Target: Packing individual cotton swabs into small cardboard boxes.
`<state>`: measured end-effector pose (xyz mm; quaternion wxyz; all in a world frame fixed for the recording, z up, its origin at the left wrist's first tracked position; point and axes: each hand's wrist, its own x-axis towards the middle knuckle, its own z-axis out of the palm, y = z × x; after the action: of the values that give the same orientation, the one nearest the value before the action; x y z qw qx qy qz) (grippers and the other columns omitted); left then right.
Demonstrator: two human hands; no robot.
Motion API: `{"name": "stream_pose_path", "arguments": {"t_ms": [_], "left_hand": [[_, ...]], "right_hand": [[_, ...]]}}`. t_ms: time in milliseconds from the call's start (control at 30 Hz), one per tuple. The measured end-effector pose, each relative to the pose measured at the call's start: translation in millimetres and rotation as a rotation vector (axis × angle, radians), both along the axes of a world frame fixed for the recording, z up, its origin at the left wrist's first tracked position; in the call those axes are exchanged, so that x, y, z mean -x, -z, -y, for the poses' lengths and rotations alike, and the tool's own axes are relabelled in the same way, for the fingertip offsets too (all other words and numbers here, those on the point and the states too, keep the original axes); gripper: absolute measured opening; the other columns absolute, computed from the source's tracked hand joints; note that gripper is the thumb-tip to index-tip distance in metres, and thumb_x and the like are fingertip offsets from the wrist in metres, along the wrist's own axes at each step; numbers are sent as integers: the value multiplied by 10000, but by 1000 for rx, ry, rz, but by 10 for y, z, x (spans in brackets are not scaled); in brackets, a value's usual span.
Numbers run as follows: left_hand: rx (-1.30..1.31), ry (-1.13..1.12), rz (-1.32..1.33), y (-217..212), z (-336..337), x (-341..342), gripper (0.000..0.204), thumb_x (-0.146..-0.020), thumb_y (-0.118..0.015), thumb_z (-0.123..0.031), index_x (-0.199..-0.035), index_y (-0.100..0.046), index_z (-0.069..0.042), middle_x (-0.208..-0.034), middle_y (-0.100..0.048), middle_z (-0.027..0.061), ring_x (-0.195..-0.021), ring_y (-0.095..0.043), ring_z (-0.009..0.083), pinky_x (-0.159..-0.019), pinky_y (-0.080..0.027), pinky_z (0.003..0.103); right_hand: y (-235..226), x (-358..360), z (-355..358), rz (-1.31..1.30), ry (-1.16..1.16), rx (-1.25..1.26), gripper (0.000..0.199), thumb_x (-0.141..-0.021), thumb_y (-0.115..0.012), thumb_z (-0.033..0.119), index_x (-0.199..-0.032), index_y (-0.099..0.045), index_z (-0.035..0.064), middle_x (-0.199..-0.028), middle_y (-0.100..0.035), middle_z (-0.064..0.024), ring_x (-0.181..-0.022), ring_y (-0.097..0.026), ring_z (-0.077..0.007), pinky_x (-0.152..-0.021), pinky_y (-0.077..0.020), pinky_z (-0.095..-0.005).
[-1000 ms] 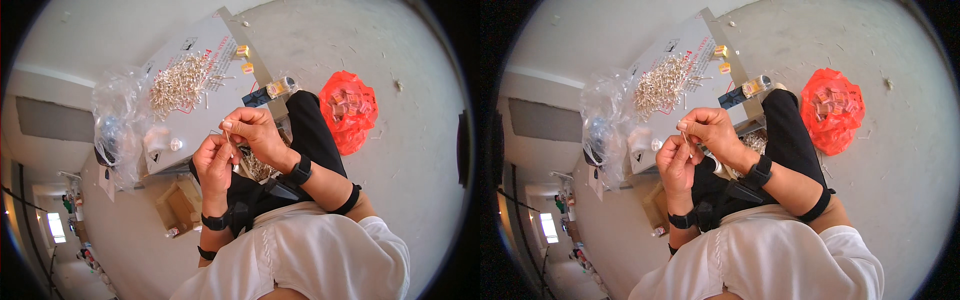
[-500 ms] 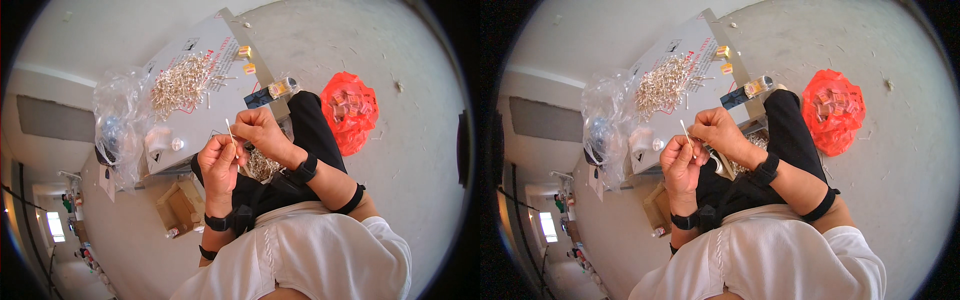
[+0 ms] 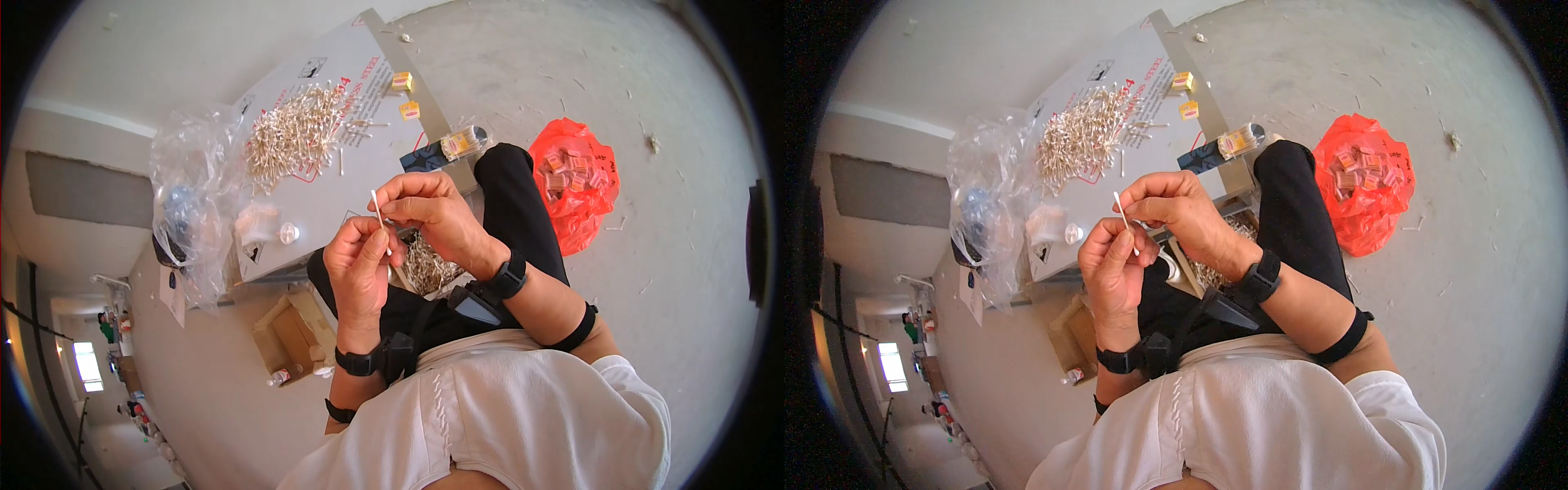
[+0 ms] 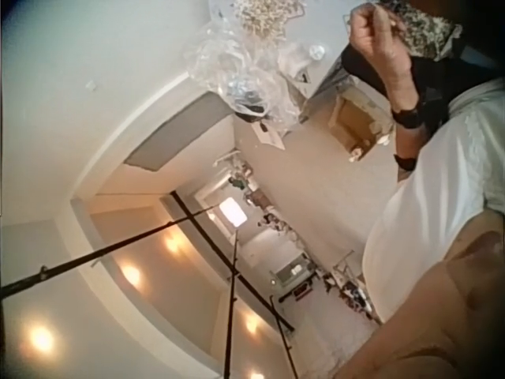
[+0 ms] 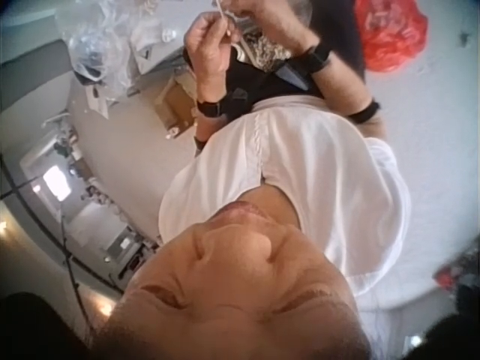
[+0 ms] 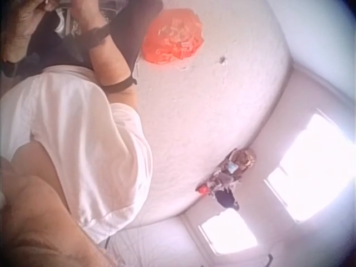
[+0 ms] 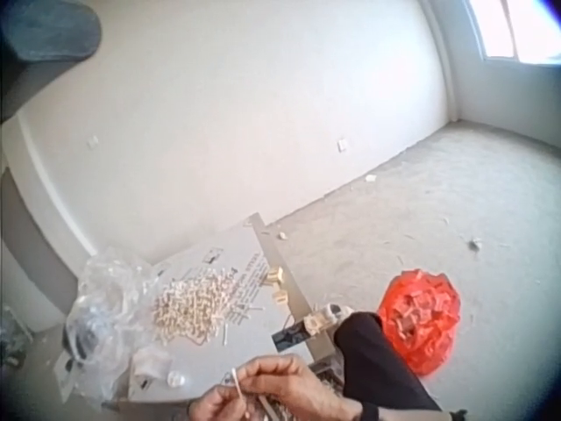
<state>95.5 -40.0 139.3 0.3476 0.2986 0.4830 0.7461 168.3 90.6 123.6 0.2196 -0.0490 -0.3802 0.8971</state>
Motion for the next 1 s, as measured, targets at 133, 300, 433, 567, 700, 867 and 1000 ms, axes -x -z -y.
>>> {"name": "stream_pose_path", "arguments": {"t_ms": [133,300,433,567,700,867,1000], "left_hand": [[-3,-20,3,19,-2,12,123,-928,-610,-125,-913,-570,-10,-764,-567,63,-624,-496,148,-581,-415,280],[6,-63,-18,52,6,28,126,-912,-628,-118,-922,-581,-2,-759,-573,63,-619,-501,145,-572,-420,266],[65,-191,-159,50,1,6,95,-897,-631,-73,-896,-579,7,-725,-586,44,-599,-527,111,-567,-429,230],[166,-311,-373,28,14,-20,61,-887,-624,-28,-893,-575,6,-734,-583,36,-603,-522,100,-567,-428,219],[171,-361,-429,31,18,-33,63,-876,-637,-4,-888,-576,5,-740,-584,21,-602,-525,78,-565,-431,204],[181,-386,-468,49,18,-25,67,-869,-654,2,-873,-587,2,-738,-592,11,-603,-535,69,-568,-436,196],[179,-403,-495,18,-4,-46,76,-865,-668,-5,-869,-593,1,-739,-597,9,-606,-546,68,-571,-444,195]], "right_hand": [[-27,-3,14,-26,-38,37,79,-860,-632,-13,-906,-693,7,-800,-655,-2,-676,-540,-47,-620,-414,-194],[-5,11,24,-44,-70,74,72,-859,-638,-17,-908,-687,3,-795,-652,-6,-682,-550,-53,-631,-431,-191],[12,16,33,-52,-83,77,64,-860,-646,-8,-908,-687,3,-804,-657,-10,-691,-559,-56,-633,-444,-202],[47,39,68,-55,-74,98,61,-860,-667,12,-917,-689,2,-829,-668,-17,-713,-567,-57,-650,-447,-199],[75,47,64,-65,-90,94,70,-861,-674,16,-927,-690,1,-853,-674,-23,-746,-585,-63,-678,-461,-199],[102,63,75,-68,-72,92,60,-857,-684,30,-914,-691,16,-847,-680,-22,-751,-611,-81,-682,-499,-232],[78,56,85,-69,-47,85,59,-859,-680,20,-916,-690,13,-847,-676,-15,-757,-605,-73,-680,-494,-229]]}}
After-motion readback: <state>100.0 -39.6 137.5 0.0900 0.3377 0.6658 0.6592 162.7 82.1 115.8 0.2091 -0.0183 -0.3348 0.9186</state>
